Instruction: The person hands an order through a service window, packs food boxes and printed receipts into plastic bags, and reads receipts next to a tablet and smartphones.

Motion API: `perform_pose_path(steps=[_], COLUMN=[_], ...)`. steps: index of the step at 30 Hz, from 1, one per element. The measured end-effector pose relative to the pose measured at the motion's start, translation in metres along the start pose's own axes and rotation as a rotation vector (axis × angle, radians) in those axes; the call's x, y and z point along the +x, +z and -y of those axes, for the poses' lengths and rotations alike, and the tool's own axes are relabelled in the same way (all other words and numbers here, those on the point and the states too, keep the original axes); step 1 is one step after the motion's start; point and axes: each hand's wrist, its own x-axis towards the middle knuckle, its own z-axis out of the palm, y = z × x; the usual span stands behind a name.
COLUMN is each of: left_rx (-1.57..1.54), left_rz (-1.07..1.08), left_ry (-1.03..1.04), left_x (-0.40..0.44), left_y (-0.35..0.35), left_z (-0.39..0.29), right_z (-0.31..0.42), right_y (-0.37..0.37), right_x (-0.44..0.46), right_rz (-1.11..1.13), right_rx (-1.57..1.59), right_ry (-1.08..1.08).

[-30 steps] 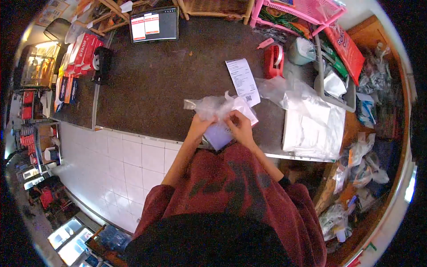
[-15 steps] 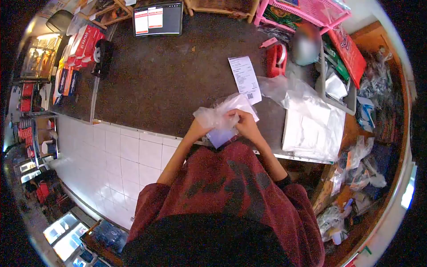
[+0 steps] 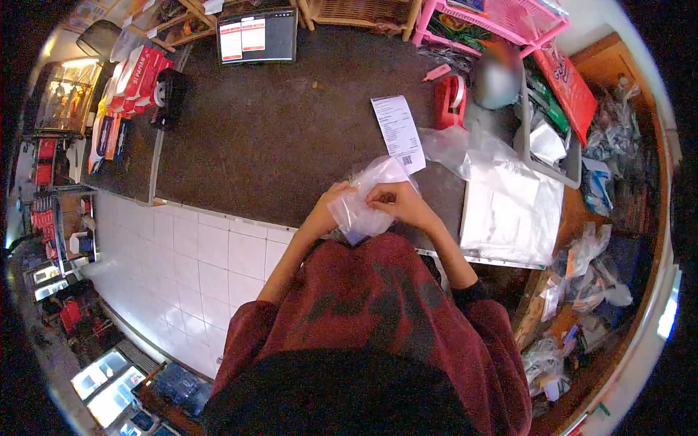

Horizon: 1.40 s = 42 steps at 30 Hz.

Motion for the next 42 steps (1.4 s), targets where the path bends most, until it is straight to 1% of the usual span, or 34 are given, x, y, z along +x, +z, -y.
perform_pose_path(steps=[1,3,5,7,8,9,10,11,13,14,15,16,17,18,19,20,22,24,25,26,27,28,29,30,31,32,33,34,35,36,38,40,41,42], left_rx=[-0.002,0.063,0.083,0.101,-0.093,-0.289,-0.289,-0.100,0.086,0.179,0.269,0.267,0.326,0.386,0.385,-0.094,-0.572,-0.258,-0.260,-0.331,-0.399,-0.457,-0.869,-0.873,-0.841,-0.808,-0.814,-0.873,-0.930,-0.931,-0.969,-0.968,-0.955,-0.942], left_rz=[0.000,0.169,0.186,0.204,0.115,0.026,0.028,0.073,0.121,-0.095,-0.312,-0.312,-0.389,-0.461,-0.457,-0.348,-0.224,0.011,0.022,0.127,0.237,0.245,0.147,0.153,0.057,-0.040,-0.036,0.029,0.096,0.099,0.168,0.156,0.118,0.074], left_ry=[-0.001,-0.097,-0.100,-0.103,-0.254,-0.403,-0.403,-0.356,-0.304,-0.237,-0.168,-0.168,-0.222,-0.270,-0.259,-0.365,-0.448,-0.066,-0.061,-0.224,-0.385,-0.402,-0.545,-0.531,-0.534,-0.541,-0.539,-0.588,-0.634,-0.627,-0.661,-0.668,-0.624,-0.581], left_x=[0.001,0.001,0.004,0.008,0.009,0.010,0.007,0.002,0.004,0.012,0.017,0.017,0.016,0.015,0.005,-0.010,-0.015,-0.005,-0.002,0.007,0.022,0.047,0.068,0.091,0.112,0.127,0.140,0.152,0.163,0.172,0.184,0.199,0.204,0.205], left_y=[0.000,-0.001,-0.006,-0.010,-0.013,-0.013,-0.001,0.021,0.025,0.006,-0.004,-0.001,0.003,0.005,0.014,0.026,0.008,-0.039,-0.051,-0.063,-0.070,-0.079,-0.080,-0.077,-0.070,-0.062,-0.053,-0.042,-0.033,-0.025,-0.008,0.004,0.006,0.010], left_z=[0.000,0.001,-0.006,-0.017,-0.026,-0.031,-0.017,0.008,0.006,-0.025,-0.043,-0.043,-0.040,-0.034,-0.016,0.012,0.030,0.023,0.034,0.048,0.060,0.059,0.066,0.071,0.075,0.075,0.071,0.065,0.058,0.053,0.051,0.064,0.069,0.073], right_z=[0.000,-0.002,-0.010,-0.026,-0.030,-0.033,-0.034,-0.031,-0.022,-0.026,-0.032,-0.030,-0.027,-0.023,-0.015,-0.010,-0.003,0.010,0.015,0.015,0.001,-0.017,-0.034,-0.044,-0.040,-0.007,0.003,0.000,0.010,-0.003,-0.049,-0.046,-0.051,-0.059], right_y=[0.000,0.001,0.003,0.008,0.010,0.011,0.012,0.015,0.024,0.026,0.026,0.024,0.022,0.018,0.012,0.002,-0.028,-0.061,-0.080,-0.099,-0.115,-0.132,-0.154,-0.173,-0.178,-0.182,-0.189,-0.205,-0.209,-0.214,-0.233,-0.222,-0.218,-0.221], right_x=[0.000,0.000,0.001,0.002,0.001,0.000,-0.001,-0.003,-0.005,-0.003,0.002,0.002,0.003,0.001,-0.002,-0.006,-0.020,-0.035,-0.045,-0.056,-0.070,-0.085,-0.104,-0.118,-0.132,-0.144,-0.159,-0.181,-0.198,-0.219,-0.255,-0.260,-0.267,-0.273], right_rz=[0.002,-0.009,-0.021,-0.057,-0.056,-0.127,-0.200,-0.202,-0.414,-0.417,-0.481,-0.501,-0.534,-0.522,-0.501,-0.508,-0.648,-1.097,-1.154,-1.203,-1.112,-1.016,-0.937,-0.858,-0.996,-0.954,-1.001,-0.970,-1.004,-1.012,-0.914,-0.645,-0.567,-0.565], right_rx=[-0.028,-0.026,-0.023,0.174,0.175,0.086,-0.004,-0.004,-0.208,-0.207,0.054,0.184,0.316,-0.006,-0.331,-0.335,-0.448,-0.715,-0.915,-1.116,-1.201,-1.284,-1.148,-1.015,-0.937,-0.900,-0.895,-1.068,-0.969,-1.173,-1.040,-0.783,-0.844,-0.845], right_ry=[-0.025,0.023,0.067,0.049,0.051,-0.023,-0.097,-0.095,-0.219,-0.215,0.021,0.140,0.257,0.071,-0.113,-0.116,-0.050,-0.077,0.067,0.219,0.304,0.389,0.366,0.333,0.079,0.161,0.172,0.219,0.248,0.282,0.502,0.485,0.565,0.569])
